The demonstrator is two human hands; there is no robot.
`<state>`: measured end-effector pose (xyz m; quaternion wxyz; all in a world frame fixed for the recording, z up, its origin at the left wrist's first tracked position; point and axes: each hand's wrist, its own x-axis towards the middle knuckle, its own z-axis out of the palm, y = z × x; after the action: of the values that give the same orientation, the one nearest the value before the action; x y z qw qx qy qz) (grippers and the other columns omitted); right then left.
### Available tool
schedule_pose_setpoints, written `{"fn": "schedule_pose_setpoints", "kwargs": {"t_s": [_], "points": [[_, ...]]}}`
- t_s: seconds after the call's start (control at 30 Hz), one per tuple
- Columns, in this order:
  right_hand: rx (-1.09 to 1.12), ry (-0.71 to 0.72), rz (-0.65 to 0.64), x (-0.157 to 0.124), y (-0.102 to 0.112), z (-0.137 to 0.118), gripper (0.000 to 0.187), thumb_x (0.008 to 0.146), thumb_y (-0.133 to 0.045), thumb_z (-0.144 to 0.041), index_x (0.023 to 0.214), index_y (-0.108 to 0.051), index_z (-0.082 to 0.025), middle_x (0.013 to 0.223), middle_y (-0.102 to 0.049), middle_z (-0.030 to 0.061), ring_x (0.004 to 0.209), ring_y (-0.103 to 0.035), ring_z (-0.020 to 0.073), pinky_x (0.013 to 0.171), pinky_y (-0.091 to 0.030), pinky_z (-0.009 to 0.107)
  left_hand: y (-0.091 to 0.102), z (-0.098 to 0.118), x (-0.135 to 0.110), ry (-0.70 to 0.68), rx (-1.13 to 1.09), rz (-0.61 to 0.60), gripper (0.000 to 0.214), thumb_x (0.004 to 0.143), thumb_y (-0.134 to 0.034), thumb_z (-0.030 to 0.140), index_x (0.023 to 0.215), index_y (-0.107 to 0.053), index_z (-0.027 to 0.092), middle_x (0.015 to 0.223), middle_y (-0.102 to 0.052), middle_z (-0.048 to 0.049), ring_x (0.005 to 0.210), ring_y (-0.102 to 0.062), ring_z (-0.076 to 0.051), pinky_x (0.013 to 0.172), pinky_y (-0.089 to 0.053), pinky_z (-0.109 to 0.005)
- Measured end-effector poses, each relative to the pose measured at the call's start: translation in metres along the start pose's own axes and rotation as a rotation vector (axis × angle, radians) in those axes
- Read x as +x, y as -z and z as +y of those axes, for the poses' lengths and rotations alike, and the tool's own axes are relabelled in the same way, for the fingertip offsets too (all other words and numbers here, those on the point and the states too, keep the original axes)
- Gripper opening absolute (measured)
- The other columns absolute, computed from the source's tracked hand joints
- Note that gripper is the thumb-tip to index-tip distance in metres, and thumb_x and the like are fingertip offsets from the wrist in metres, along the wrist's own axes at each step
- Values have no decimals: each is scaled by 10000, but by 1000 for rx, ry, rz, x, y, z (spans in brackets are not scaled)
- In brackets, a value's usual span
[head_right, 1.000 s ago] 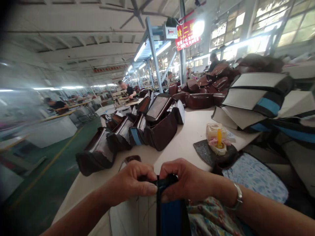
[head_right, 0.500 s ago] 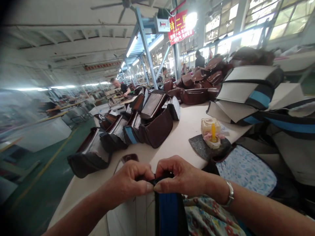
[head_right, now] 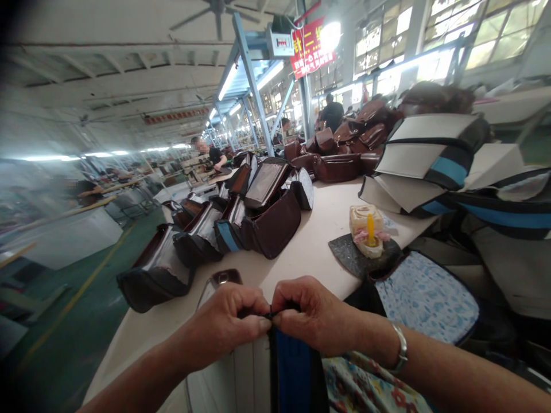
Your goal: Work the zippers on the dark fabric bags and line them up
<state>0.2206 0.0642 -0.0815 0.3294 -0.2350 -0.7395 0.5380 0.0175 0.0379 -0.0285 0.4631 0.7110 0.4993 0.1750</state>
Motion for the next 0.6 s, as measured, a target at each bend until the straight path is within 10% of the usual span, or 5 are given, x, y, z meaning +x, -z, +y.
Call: {"fn": "schedule_pose_setpoints", "kwargs": {"t_s": [0.27, 0.6], "points": [[9, 7, 32, -8, -1, -2, 196, 843, -657, -331, 874, -581, -153, 766, -520, -15, 704, -420, 135, 627, -351, 254, 0, -2, -5, -69, 98, 30, 162, 830, -562, 210, 695, -630, 151, 655, -513, 39, 657, -456, -111, 602, -317, -248], [-202, 7, 169, -5, -16, 1, 97, 706, -534, -79, 714, -560, -172, 626, -500, -43, 603, -410, 114, 556, -310, 233, -4, 2, -7, -81, 189, 103, 158, 818, -563, 178, 676, -627, 149, 663, -526, 27, 673, -490, -123, 618, -327, -250]]}}
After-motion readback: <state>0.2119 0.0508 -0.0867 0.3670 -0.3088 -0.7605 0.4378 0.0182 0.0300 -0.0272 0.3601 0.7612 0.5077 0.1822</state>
